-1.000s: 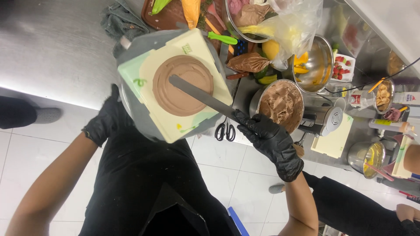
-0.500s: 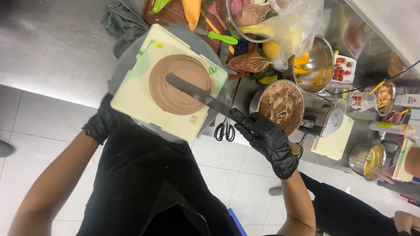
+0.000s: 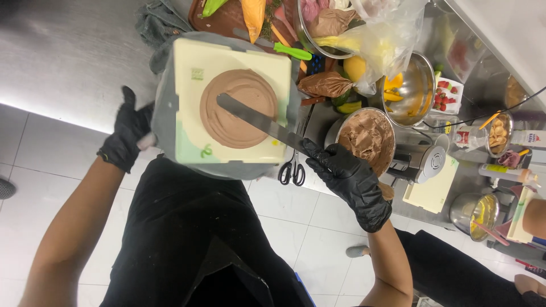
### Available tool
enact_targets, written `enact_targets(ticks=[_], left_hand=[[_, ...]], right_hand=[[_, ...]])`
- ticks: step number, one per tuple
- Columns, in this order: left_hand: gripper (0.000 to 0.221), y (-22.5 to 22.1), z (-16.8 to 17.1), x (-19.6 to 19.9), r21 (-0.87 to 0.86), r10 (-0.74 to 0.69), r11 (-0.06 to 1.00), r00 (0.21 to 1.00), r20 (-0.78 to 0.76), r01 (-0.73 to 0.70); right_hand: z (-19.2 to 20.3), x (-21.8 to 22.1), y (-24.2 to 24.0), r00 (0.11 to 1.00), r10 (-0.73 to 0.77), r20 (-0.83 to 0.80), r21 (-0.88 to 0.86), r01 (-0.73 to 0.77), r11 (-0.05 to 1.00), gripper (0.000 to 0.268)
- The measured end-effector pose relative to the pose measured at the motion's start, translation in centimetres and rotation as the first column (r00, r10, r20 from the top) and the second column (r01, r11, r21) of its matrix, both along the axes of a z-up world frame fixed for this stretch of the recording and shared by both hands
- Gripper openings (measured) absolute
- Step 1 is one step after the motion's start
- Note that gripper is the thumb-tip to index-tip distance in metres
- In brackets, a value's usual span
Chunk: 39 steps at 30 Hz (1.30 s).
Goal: The recorder pipes chocolate cream onto a cake base and then uses a spatula and scraper to smooth it into a dome shape.
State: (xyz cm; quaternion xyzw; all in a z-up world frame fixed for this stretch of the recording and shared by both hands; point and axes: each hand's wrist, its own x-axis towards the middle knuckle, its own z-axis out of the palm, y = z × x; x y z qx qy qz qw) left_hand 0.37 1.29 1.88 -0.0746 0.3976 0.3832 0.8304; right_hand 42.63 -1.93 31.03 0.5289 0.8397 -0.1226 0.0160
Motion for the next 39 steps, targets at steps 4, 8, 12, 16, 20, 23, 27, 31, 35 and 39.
enact_targets(ticks=[4, 8, 12, 16, 20, 23, 27, 31, 35, 39], left_hand=[[0.104, 0.7, 0.0, -1.3, 0.468, 0.113, 0.865, 0.979, 0.168, -0.180], [0.095, -0.9, -2.8, 2.0, 0.166, -0.052, 0.984, 0.996, -0.068, 0.063], [0.100, -1.5, 0.3, 2.9, 0.501, -0.169, 0.665, 0.766, -0.620, 0.553], [0.104, -0.1, -0.3, -1.3, 0.266, 0.059, 0.960, 0.991, 0.118, -0.089], [0.100, -0.5, 1.5, -0.9, 0.487, 0.128, 0.849, 0.974, 0.187, -0.205], [0.103, -2.3, -0.9, 2.2, 0.264, -0.096, 0.959, 0.995, -0.031, 0.101], [0.112, -2.4, 0.7, 2.7, 0.435, -0.183, 0.730, 0.764, -0.619, 0.527], [0.109, 0.1, -0.1, -0.8, 0.216, 0.042, 0.976, 0.998, -0.051, -0.030], [0.112, 0.2, 2.4, -0.1, 0.497, 0.078, 0.864, 0.997, 0.020, -0.078], [0.106, -2.9, 3.6, 3.0, 0.120, -0.147, 0.979, 0.976, -0.162, 0.167]], right_hand=[[0.8, -0.5, 0.4, 0.999, 0.018, 0.027, 0.002, -0.018, 1.000, 0.046], [1.4, -1.0, 0.7, 0.994, 0.055, 0.090, -0.006, -0.055, 0.998, 0.048], [1.3, -1.1, 0.9, 0.987, 0.095, 0.129, 0.014, -0.098, 0.995, 0.046], [1.9, -1.4, 1.2, 0.987, 0.118, 0.106, 0.078, -0.126, 0.989, 0.032], [2.7, -1.5, 1.6, 0.993, 0.101, 0.054, 0.068, -0.105, 0.992, 0.027], [3.8, -1.8, 2.1, 0.994, 0.083, 0.066, 0.018, -0.084, 0.996, 0.030], [4.4, -1.7, 2.6, 0.996, 0.080, 0.049, -0.004, -0.080, 0.997, 0.031], [5.7, -3.0, 3.2, 0.973, 0.187, 0.134, 0.054, -0.195, 0.979, 0.026], [6.8, -4.1, 3.6, 0.949, 0.211, 0.233, 0.042, -0.227, 0.973, 0.026], [7.8, -4.7, 3.5, 0.975, 0.199, 0.102, -0.004, -0.200, 0.980, 0.030]])
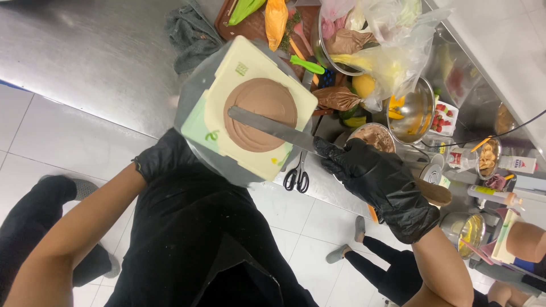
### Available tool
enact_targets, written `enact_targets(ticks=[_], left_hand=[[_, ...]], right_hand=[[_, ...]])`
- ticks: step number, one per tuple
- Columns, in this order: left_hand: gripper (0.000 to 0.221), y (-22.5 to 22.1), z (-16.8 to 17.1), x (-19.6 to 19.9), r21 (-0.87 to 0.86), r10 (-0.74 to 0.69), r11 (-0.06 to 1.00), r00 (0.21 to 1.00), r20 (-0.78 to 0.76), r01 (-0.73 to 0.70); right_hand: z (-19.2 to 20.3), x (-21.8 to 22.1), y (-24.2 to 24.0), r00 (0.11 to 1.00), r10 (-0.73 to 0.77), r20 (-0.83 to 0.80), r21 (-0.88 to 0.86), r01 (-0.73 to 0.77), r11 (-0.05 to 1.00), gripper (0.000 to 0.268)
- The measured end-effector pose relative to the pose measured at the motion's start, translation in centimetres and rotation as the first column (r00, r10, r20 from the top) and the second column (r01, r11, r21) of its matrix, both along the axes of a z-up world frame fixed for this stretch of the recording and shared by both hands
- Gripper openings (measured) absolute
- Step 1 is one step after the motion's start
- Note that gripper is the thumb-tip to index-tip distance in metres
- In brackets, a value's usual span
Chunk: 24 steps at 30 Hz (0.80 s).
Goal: The recorder pipes chocolate cream onto a cake base and then uses a spatula and scraper to smooth it into a dome shape.
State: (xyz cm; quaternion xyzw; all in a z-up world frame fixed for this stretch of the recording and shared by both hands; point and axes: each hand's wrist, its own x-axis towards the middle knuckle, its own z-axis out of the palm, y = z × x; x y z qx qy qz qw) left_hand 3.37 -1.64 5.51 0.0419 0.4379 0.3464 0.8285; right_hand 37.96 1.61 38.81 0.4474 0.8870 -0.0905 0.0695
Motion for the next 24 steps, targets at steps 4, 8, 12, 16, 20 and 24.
enact_targets(ticks=[4, 8, 12, 16, 20, 24], left_hand=[[0.112, 1.3, -1.4, -1.5, 0.440, -0.158, 0.870, 0.972, -0.175, 0.221], [0.115, 3.2, -6.0, -4.5, 0.143, 0.050, 0.916, 0.461, 0.886, -0.375], [0.102, 1.0, -4.1, -1.4, 0.145, 0.216, 0.949, 0.913, 0.347, -0.280], [0.105, -1.3, -4.9, 0.5, 0.330, -0.154, 0.916, 0.959, -0.237, 0.229], [0.100, 2.2, 1.7, -1.5, -0.151, 0.220, 0.970, 0.956, 0.195, -0.192], [0.108, 2.1, -1.0, -1.6, 0.041, 0.290, 0.874, 0.588, 0.755, -0.483]], right_hand=[[0.5, 0.2, -0.1, 0.992, -0.061, -0.109, -0.101, 0.050, 0.994, 0.037], [0.7, -0.5, 0.0, 0.998, 0.011, 0.058, -0.052, -0.008, 0.999, 0.038], [0.4, -0.2, 0.1, 0.987, 0.062, 0.145, 0.016, -0.065, 0.998, 0.029], [1.4, -1.2, 0.3, 0.992, 0.015, 0.129, -0.022, -0.013, 1.000, 0.035], [2.7, -2.8, 0.7, 0.973, -0.017, 0.230, -0.072, 0.034, 0.997, 0.035], [3.6, -3.6, 1.0, 0.980, -0.022, 0.198, -0.105, 0.044, 0.993, 0.032]])
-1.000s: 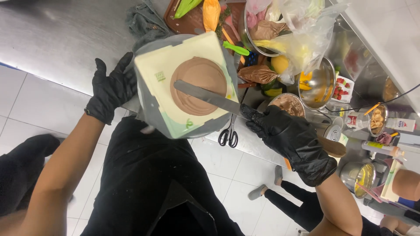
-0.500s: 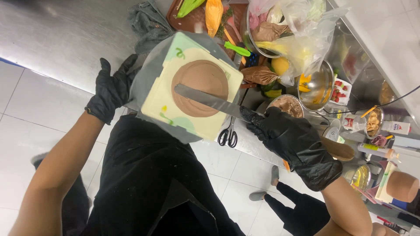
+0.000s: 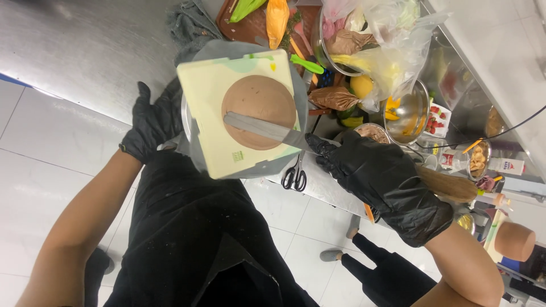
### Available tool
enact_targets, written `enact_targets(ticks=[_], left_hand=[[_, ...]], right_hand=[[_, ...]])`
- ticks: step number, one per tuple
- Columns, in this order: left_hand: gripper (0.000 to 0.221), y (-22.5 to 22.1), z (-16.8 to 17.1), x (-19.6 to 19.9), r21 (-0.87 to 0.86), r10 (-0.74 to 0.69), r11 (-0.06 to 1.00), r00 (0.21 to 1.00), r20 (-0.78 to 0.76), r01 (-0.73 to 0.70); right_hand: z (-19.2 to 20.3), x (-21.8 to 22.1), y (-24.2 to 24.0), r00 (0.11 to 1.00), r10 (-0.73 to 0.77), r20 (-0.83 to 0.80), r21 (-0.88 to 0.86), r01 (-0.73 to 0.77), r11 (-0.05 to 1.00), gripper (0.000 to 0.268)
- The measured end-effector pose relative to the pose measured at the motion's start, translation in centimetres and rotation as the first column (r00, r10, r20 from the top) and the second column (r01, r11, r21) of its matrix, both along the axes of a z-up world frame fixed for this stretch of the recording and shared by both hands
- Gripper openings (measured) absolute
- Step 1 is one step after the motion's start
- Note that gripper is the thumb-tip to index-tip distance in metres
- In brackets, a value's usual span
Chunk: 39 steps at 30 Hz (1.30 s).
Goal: The recorder pipes chocolate cream onto a cake base and then uses a spatula and scraper to smooth it into a dome shape.
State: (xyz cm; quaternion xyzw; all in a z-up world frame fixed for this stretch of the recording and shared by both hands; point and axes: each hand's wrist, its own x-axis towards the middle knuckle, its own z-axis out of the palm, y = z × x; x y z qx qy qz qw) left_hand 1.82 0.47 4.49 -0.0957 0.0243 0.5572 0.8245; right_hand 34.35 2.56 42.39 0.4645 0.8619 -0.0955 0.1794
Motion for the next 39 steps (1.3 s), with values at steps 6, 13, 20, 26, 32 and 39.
enact_targets(ticks=[6, 13, 20, 26, 32, 39], left_hand=[[0.110, -3.2, -13.9, 4.4, 0.055, -0.117, 0.834, 0.272, -0.955, 0.549], [0.112, 0.4, -1.6, -1.5, -0.027, -0.163, 0.984, 0.824, -0.543, 0.176], [0.111, -4.0, -8.4, 3.7, 0.078, 0.148, 0.833, -0.084, -0.985, 0.548], [0.100, 1.0, -3.3, -1.7, -0.209, -0.129, 0.975, 0.962, -0.239, 0.078], [0.094, -1.9, -10.2, 0.7, -0.377, -0.361, 0.911, 0.766, -0.532, 0.167], [0.074, -1.6, -11.1, 1.1, 0.171, 0.073, 0.859, 0.214, -0.974, 0.482]], right_hand=[[0.0, -0.2, 0.2, 0.997, -0.014, -0.070, -0.032, 0.012, 0.999, 0.032], [0.3, -0.3, -0.4, 0.961, 0.207, 0.181, 0.150, -0.235, 0.960, 0.035], [-0.9, 1.3, 0.0, 0.915, 0.284, 0.287, 0.082, -0.319, 0.944, 0.033], [-0.2, -1.7, 0.8, 0.958, 0.239, 0.157, 0.053, -0.249, 0.967, 0.029], [-0.6, -2.3, 1.4, 0.971, 0.204, 0.123, 0.039, -0.210, 0.977, 0.032], [0.2, -3.7, 2.1, 0.938, 0.223, 0.267, -0.088, -0.206, 0.974, 0.037]])
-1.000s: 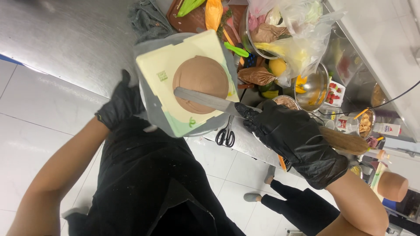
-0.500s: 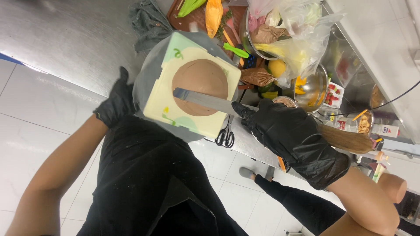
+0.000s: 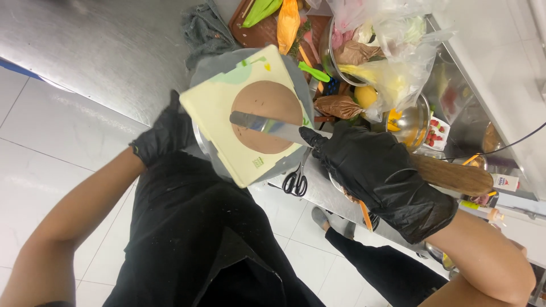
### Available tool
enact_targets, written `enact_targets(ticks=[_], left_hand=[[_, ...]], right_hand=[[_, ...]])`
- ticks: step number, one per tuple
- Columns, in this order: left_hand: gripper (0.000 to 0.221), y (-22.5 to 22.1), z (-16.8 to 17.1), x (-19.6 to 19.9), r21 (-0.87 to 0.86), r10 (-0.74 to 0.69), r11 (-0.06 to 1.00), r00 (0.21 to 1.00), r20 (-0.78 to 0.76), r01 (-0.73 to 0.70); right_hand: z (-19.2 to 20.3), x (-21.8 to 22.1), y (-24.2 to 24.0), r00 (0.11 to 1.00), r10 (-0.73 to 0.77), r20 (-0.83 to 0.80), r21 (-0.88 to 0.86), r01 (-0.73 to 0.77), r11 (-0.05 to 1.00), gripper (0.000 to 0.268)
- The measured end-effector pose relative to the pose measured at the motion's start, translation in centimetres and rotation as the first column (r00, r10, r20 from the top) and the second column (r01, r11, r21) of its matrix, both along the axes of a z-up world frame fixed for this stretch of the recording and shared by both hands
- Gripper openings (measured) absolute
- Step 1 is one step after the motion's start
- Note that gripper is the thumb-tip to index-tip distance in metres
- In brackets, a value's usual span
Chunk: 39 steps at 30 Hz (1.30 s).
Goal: The recorder pipes chocolate cream onto a cake base and then uses a spatula and scraper to smooth it into a dome shape.
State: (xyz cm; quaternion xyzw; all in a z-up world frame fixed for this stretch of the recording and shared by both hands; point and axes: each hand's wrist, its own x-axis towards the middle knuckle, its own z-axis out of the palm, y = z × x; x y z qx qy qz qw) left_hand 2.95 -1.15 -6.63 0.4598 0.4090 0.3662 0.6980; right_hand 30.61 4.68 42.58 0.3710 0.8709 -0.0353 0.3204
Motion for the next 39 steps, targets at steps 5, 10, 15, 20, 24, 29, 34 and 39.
enact_targets(ticks=[5, 10, 15, 20, 24, 29, 34, 39], left_hand=[[0.112, 3.0, 9.5, -3.2, -0.387, 0.284, 0.921, 0.600, 0.748, 0.047], [0.111, 0.1, 9.6, 0.3, -0.576, 0.386, 0.818, 0.756, 0.529, -0.015], [0.114, -0.9, 6.6, 1.6, -0.711, 0.362, 0.691, 0.915, 0.180, -0.133], [0.118, 1.1, 7.1, -0.9, -0.607, 0.465, 0.791, 0.566, 0.681, 0.081], [0.110, 0.3, 8.1, 0.1, -0.621, 0.476, 0.780, 0.572, 0.668, 0.075], [0.089, -0.9, 5.4, 0.4, -0.605, 0.382, 0.796, 0.797, 0.467, -0.026], [0.085, -0.3, 7.3, -1.0, -0.596, 0.413, 0.802, 0.684, 0.601, 0.039], [0.096, -1.1, 6.8, 0.2, -0.444, 0.386, 0.891, 0.356, 0.851, 0.096]], right_hand=[[0.3, -0.1, 0.1, 0.980, 0.056, -0.191, 0.005, -0.056, 0.998, 0.057], [0.9, -1.0, 0.6, 0.983, 0.057, -0.176, -0.012, -0.060, 0.998, 0.052], [1.5, -2.0, 0.7, 0.989, 0.013, -0.147, -0.069, -0.024, 0.997, 0.027], [1.9, -2.3, 0.6, 0.983, 0.006, -0.183, -0.093, -0.024, 0.995, 0.020], [2.2, -3.4, 0.5, 0.989, 0.005, -0.149, -0.113, -0.022, 0.993, 0.020], [1.7, -4.1, 0.3, 0.998, 0.047, -0.045, -0.095, -0.051, 0.994, 0.029], [1.2, -4.3, 0.0, 0.976, 0.150, -0.159, -0.044, -0.159, 0.986, 0.024], [1.7, -5.9, -0.3, 0.969, 0.231, -0.087, 0.017, -0.231, 0.973, 0.023]])
